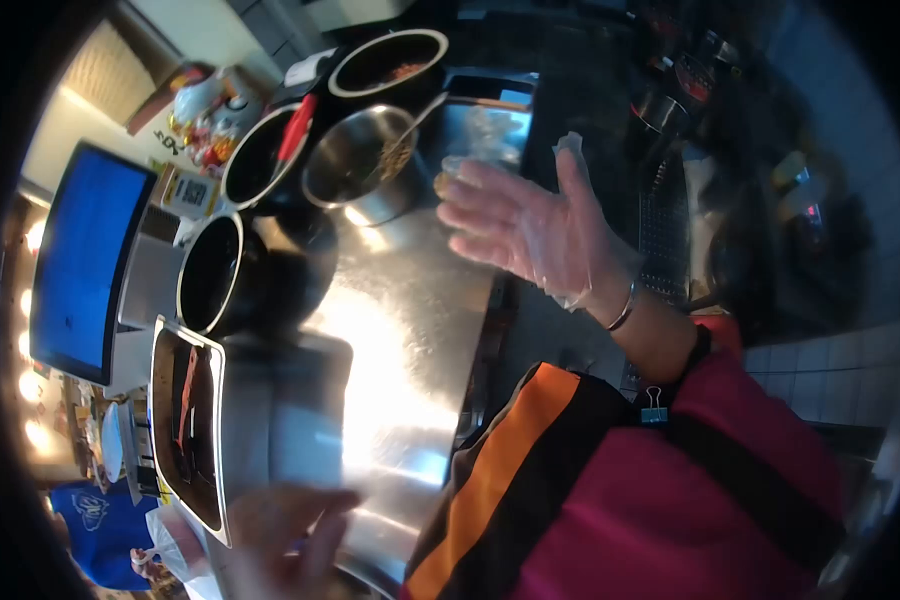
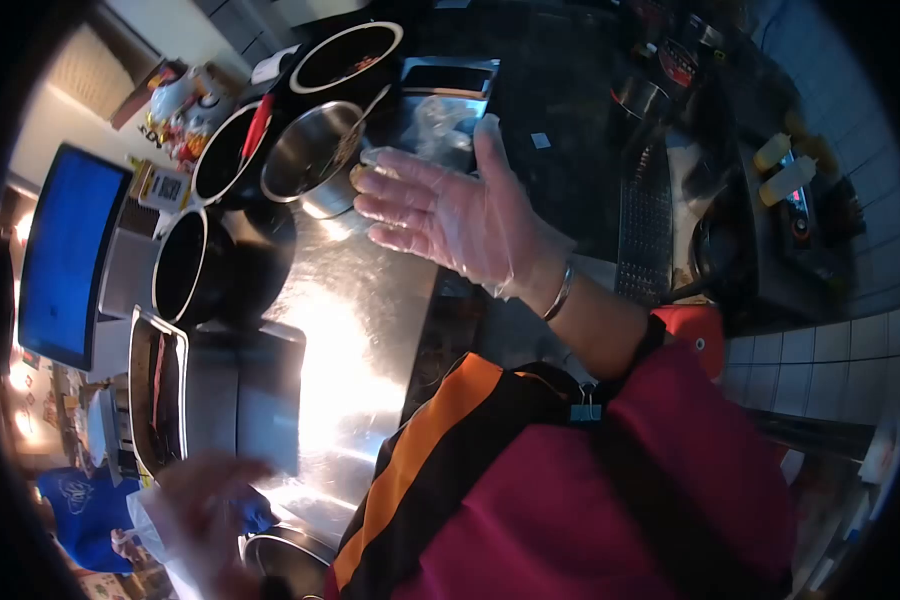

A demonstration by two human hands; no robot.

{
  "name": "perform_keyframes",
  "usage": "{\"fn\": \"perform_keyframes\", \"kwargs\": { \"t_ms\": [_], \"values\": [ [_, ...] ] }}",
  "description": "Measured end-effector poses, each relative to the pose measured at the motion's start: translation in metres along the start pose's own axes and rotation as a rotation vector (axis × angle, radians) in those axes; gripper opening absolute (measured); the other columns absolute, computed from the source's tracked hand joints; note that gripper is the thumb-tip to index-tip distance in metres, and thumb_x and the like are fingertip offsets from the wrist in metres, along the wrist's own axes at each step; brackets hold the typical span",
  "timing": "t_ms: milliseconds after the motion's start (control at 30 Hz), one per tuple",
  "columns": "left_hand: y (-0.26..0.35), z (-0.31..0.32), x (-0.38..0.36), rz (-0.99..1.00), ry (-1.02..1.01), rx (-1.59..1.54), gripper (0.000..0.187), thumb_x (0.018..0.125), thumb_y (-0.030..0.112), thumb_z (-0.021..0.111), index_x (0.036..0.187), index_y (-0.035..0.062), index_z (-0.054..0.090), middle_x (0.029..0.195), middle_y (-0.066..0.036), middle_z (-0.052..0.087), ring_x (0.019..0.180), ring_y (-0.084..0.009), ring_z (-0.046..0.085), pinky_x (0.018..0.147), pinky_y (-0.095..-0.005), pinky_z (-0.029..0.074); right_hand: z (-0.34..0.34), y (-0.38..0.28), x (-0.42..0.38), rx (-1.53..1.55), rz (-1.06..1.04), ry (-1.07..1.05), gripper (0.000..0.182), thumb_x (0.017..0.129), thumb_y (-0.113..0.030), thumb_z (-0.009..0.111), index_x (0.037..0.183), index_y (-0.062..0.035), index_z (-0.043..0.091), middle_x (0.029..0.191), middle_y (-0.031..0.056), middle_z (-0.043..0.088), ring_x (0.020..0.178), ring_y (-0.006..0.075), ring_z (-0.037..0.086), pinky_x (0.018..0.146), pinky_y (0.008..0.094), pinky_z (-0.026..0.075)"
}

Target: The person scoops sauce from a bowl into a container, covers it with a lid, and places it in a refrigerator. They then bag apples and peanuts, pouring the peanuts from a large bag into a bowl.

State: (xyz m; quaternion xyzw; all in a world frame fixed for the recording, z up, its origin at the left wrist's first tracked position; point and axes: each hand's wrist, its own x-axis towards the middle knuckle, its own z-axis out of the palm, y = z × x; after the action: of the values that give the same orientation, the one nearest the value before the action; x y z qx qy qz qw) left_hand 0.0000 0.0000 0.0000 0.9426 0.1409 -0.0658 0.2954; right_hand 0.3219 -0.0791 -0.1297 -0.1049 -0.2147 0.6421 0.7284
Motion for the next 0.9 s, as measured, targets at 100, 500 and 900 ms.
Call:
{"fn": "perform_keyframes", "kwargs": {
  "t_ms": [100, 500, 900],
  "values": [
    [0.041, 0.065, 0.164, -0.125, 0.446, -0.497, 0.023, 0.085, 0.015, 0.052, 0.092, -0.0049, 0.060, 0.081, -0.014, 0.063, 0.078, -0.0161, 0.061, 0.070, -0.0276, 0.046, -0.019, -0.043, -0.028, 0.089, -0.063, -0.040, 0.086, 0.078, -0.068, 0.016, 0.130, -0.0009, 0.027, 0.131, 0.0160, 0.033, 0.124, 0.0278, 0.028, 0.103, 0.0394, 0.021],
    [0.165, 0.209, 0.446, 0.213, 0.351, -1.353, 0.031, 0.091, 0.026, 0.037, 0.086, 0.0000, 0.053, 0.083, -0.014, 0.062, 0.074, -0.0167, 0.059, 0.067, -0.0237, 0.047, -0.078, -0.153, -0.166, 0.004, -0.453, 0.257, 0.076, 0.084, -0.060, 0.021, 0.132, -0.0013, 0.020, 0.137, 0.0103, 0.022, 0.127, 0.0187, 0.020, 0.105, 0.0310, 0.015],
    [0.284, 0.312, 0.525, 0.184, -0.432, -1.346, 0.043, 0.091, 0.035, 0.033, 0.108, -0.0040, 0.041, 0.105, -0.021, 0.050, 0.093, -0.0337, 0.053, 0.082, -0.0487, 0.042, -0.088, -0.150, -0.325, 0.063, -0.975, 0.796, 0.058, 0.086, -0.043, 0.042, 0.125, -0.0007, 0.032, 0.126, 0.0112, 0.038, 0.115, 0.0209, 0.038, 0.098, 0.0327, 0.031]
  ]
}}
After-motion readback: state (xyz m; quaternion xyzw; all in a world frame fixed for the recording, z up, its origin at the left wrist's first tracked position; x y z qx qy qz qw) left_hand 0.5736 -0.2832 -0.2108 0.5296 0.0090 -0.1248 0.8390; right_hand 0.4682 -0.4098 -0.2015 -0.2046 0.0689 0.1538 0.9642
